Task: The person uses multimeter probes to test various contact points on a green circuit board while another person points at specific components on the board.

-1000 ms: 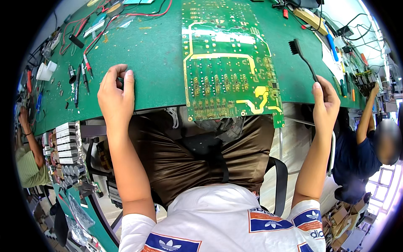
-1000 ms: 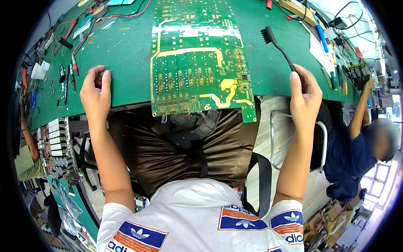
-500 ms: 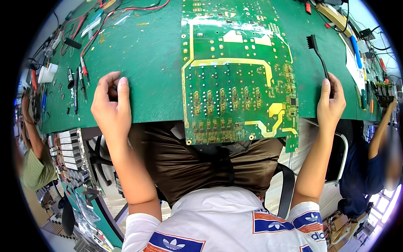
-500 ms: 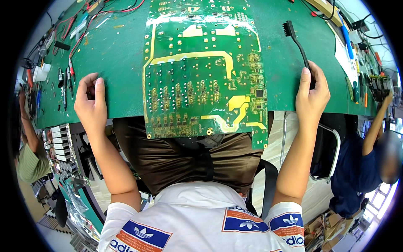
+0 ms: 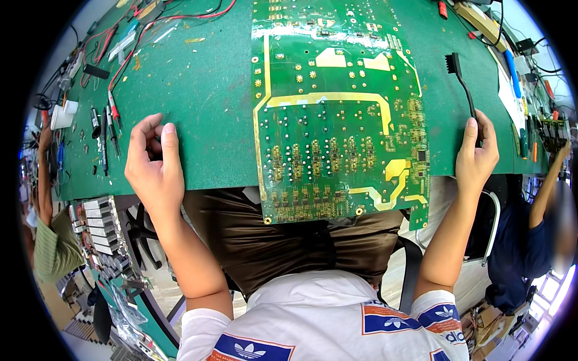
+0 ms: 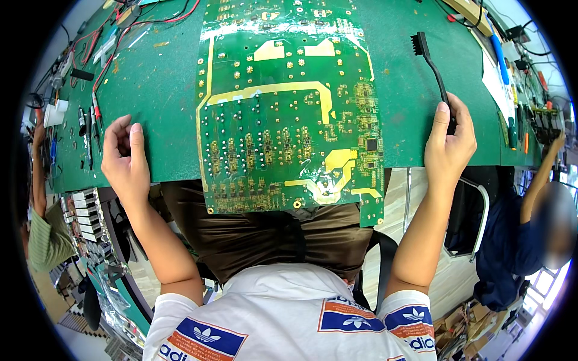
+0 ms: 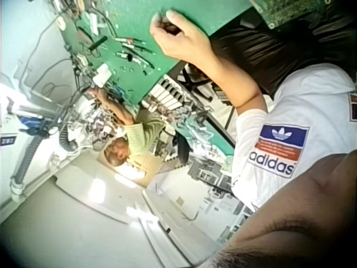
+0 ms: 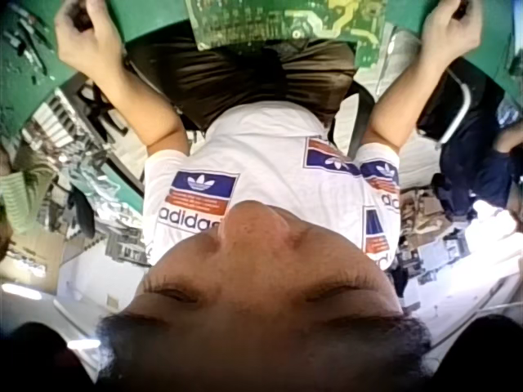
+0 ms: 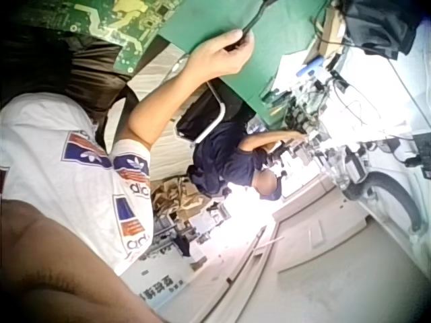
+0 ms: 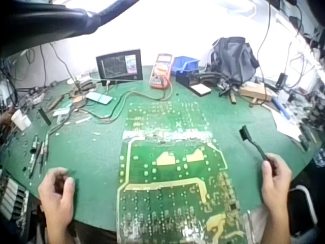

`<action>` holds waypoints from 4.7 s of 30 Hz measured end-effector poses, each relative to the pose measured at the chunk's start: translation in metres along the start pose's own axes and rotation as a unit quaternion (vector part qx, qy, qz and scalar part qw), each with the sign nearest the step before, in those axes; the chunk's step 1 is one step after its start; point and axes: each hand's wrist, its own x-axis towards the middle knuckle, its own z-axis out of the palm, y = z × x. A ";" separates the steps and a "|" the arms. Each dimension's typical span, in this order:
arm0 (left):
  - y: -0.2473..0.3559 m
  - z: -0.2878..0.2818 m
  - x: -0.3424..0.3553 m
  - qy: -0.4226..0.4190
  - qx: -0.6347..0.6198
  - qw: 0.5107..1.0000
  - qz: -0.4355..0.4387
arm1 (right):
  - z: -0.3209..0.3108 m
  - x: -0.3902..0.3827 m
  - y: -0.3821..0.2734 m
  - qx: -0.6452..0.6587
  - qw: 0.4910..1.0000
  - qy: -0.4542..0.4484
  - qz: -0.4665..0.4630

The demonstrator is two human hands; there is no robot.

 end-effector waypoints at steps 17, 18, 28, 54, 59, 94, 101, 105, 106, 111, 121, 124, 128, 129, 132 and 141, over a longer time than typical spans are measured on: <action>0.000 -0.001 0.002 -0.001 0.006 0.999 0.050 | -0.004 0.005 0.006 -0.053 0.992 0.033 -0.105; 0.000 -0.001 0.001 0.000 0.002 0.999 0.051 | -0.002 0.004 0.008 -0.051 0.991 0.037 -0.114; -0.002 -0.004 0.001 -0.008 0.014 0.998 0.062 | -0.001 0.002 0.010 -0.060 0.992 0.046 -0.097; 0.003 -0.004 0.000 0.003 -0.009 0.998 0.063 | -0.002 0.002 0.007 -0.096 0.989 0.041 -0.108; -0.001 -0.005 0.001 0.004 0.000 0.997 0.077 | -0.001 0.003 0.007 -0.112 0.987 0.029 -0.114; 0.006 -0.006 0.002 0.004 0.003 0.996 0.084 | -0.016 0.044 0.018 0.068 0.994 0.041 -0.070; 0.009 -0.004 0.002 0.005 0.000 0.999 0.035 | 0.025 0.125 0.022 0.046 0.990 -0.050 -0.126; 0.007 -0.002 0.002 0.010 0.005 1.000 0.028 | 0.067 0.156 0.032 0.034 0.987 -0.092 -0.131; 0.006 -0.003 0.002 0.009 0.011 1.000 0.026 | 0.074 0.160 0.034 0.030 0.986 -0.092 -0.132; 0.009 -0.002 0.001 0.013 0.009 1.000 0.009 | 0.088 0.164 0.048 -0.017 0.983 -0.076 -0.163; 0.007 0.000 -0.003 0.050 -0.030 0.998 0.028 | 0.094 0.163 0.056 -0.063 0.977 0.005 -0.202; 0.000 -0.006 -0.007 0.058 -0.090 0.994 0.033 | 0.092 0.161 0.060 -0.075 0.974 0.016 -0.215; -0.004 -0.016 -0.021 0.075 -0.146 0.981 0.103 | 0.089 0.158 0.063 -0.083 0.973 0.011 -0.213; -0.005 -0.020 -0.029 0.072 -0.151 0.979 0.114 | 0.088 0.156 0.061 -0.085 0.973 0.011 -0.214; -0.001 -0.030 -0.052 0.064 -0.117 0.983 0.127 | 0.087 0.154 0.064 -0.081 0.974 0.004 -0.211; -0.011 -0.060 0.028 0.089 0.139 0.983 0.080 | 0.086 0.166 0.071 -0.065 0.979 0.013 -0.192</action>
